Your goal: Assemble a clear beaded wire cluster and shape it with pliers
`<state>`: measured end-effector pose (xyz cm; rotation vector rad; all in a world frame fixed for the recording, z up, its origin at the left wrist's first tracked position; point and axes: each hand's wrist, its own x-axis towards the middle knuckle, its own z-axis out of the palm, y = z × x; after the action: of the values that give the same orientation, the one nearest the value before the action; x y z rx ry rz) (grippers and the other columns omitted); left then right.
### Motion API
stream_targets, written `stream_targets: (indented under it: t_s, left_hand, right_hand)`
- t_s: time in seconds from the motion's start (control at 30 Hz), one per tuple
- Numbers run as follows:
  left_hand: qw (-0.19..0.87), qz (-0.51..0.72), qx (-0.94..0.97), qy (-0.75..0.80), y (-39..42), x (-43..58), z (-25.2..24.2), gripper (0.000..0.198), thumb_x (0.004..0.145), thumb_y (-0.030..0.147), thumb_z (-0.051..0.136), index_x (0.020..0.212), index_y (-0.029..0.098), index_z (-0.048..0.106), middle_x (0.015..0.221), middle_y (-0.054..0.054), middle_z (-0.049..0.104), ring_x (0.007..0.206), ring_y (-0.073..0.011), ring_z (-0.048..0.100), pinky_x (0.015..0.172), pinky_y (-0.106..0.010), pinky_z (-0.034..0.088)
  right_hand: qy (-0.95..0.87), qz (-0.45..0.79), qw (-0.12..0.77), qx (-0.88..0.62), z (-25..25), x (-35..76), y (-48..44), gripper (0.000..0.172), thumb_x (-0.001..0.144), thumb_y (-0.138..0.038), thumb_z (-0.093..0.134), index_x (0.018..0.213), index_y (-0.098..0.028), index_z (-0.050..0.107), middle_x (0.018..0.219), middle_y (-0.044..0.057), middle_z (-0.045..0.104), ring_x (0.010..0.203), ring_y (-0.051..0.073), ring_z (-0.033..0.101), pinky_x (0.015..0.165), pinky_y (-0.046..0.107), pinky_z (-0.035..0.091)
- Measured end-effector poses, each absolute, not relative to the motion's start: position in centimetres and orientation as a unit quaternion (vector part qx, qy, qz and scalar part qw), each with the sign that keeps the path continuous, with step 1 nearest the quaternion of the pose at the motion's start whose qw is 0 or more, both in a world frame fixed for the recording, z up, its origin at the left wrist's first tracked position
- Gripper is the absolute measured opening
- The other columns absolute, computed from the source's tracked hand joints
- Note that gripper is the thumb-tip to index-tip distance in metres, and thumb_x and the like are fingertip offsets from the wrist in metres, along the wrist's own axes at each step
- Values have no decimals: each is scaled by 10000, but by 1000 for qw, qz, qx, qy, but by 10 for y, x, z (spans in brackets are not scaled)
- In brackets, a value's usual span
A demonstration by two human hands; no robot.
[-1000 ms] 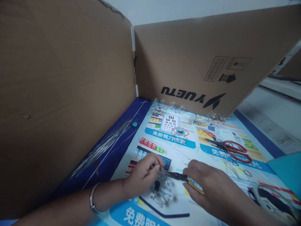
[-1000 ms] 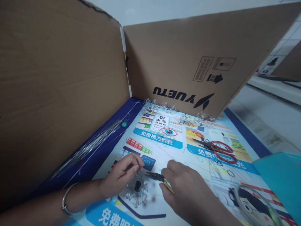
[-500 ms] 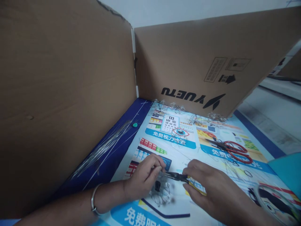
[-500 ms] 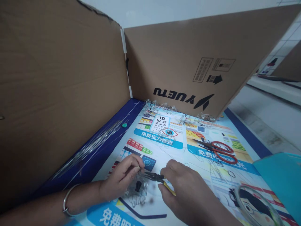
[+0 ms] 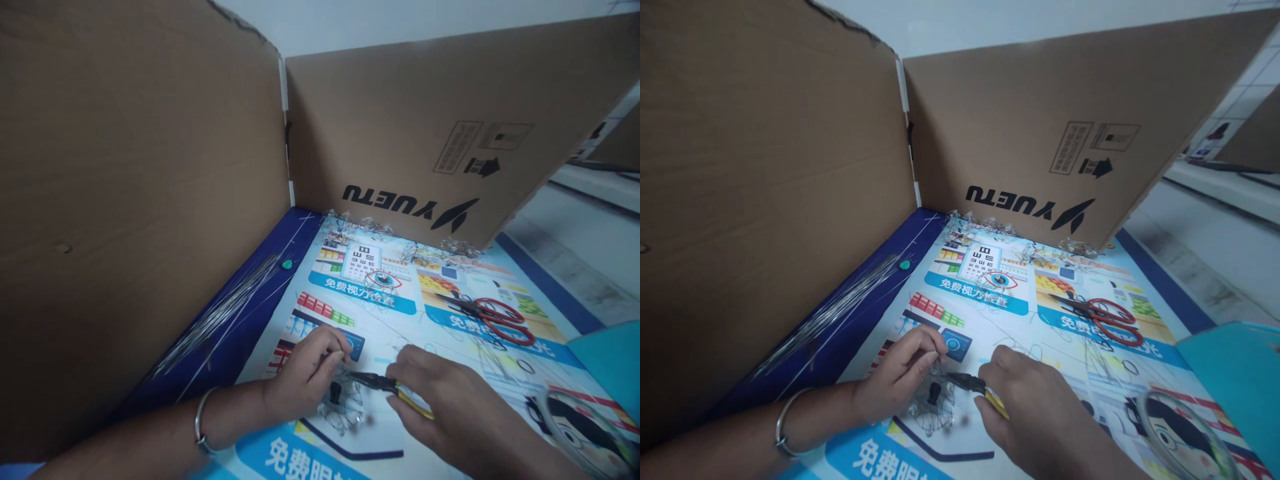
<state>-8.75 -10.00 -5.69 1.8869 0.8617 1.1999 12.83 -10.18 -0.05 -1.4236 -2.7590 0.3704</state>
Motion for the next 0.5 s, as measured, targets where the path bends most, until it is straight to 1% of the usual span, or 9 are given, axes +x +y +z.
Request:
stream_targets:
  t_s: [0.17, 0.5]
  left_hand:
    - [361, 458, 747, 320, -99, -88, -59, 147, 907, 145, 367, 828, 165, 489, 890, -64, 536, 834, -168, 524, 759, -302, 417]
    - [378, 463, 728, 334, -100, -89, -57, 146, 915, 165, 369, 834, 164, 491, 897, -62, 541, 827, -162, 539, 761, -300, 423]
  right_hand:
    - [-883, 109, -12, -456, 1, 126, -102, 199, 809, -229, 470, 928, -229, 630, 883, 73, 598, 806, 234, 605, 719, 382, 474]
    - [-884, 103, -4, -456, 0, 128, -104, 168, 810, -232, 475, 866, -224, 633, 857, 69, 599, 769, 223, 602, 687, 352, 459]
